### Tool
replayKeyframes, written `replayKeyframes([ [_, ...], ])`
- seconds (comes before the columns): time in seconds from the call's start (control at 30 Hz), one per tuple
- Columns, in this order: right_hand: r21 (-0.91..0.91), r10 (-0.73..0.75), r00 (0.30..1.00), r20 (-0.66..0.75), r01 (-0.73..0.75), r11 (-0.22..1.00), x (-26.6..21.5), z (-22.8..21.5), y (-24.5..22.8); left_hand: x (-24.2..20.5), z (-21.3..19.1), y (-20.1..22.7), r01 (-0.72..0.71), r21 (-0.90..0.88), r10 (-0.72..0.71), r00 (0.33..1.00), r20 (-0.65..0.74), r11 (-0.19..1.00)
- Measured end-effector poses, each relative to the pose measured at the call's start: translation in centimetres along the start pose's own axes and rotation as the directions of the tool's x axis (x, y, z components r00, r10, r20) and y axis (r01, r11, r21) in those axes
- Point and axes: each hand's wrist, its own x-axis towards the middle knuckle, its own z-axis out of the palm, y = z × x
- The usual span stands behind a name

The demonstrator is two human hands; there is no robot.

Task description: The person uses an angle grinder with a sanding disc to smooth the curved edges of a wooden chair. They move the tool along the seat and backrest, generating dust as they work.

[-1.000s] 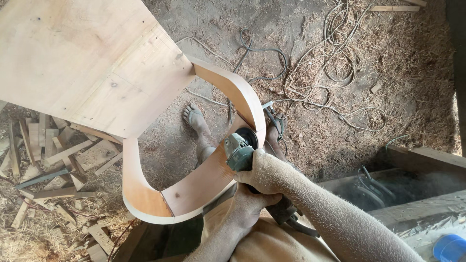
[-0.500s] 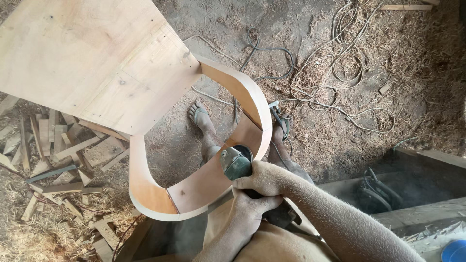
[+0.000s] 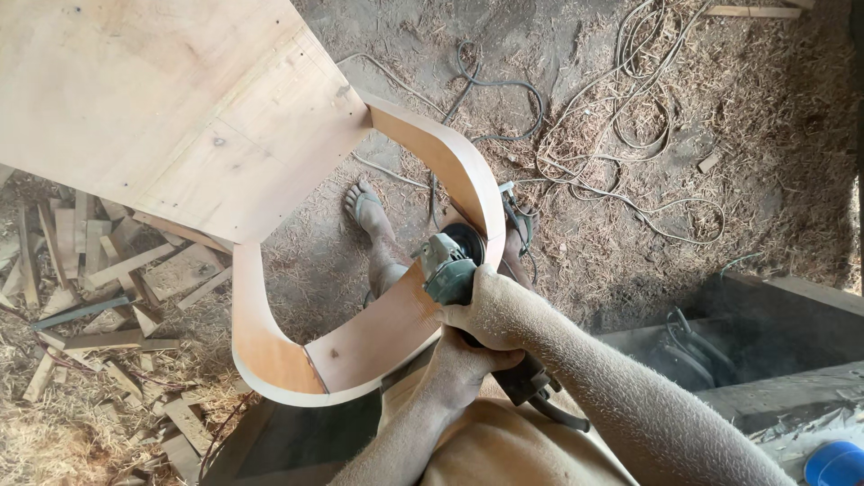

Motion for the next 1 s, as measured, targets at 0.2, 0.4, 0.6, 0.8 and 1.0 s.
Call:
replayKeyframes([
  [0.2,0.037,0.043,0.994,0.098,-0.046,0.998,0.2,0.3,0.4,-1.1,1.4,1.8,0.016,0.076,-0.011,0.998,-0.069,0.997],
  [0.4,0.317,-0.192,0.959,0.21,0.119,0.941,1.2,1.4,1.2,-2.2,1.8,2.7,0.118,0.042,-0.112,0.986,-0.122,0.992],
  [0.6,0.077,-0.157,0.977,0.144,0.147,0.986,0.6,1.3,0.0,-2.0,0.5,1.2,-0.041,0.009,0.042,0.991,-0.131,0.999],
  [0.8,0.121,-0.122,0.993,-0.007,0.122,0.985,0.7,0.2,-1.1,0.2,-1.9,0.2,-0.05,0.011,0.05,0.999,-0.006,0.999],
  [1.0,0.026,-0.058,0.998,-0.005,0.058,0.998,1.2,-0.4,-1.1,1.2,-1.9,0.4,0.015,-0.111,-0.015,1.0,0.0,0.994],
])
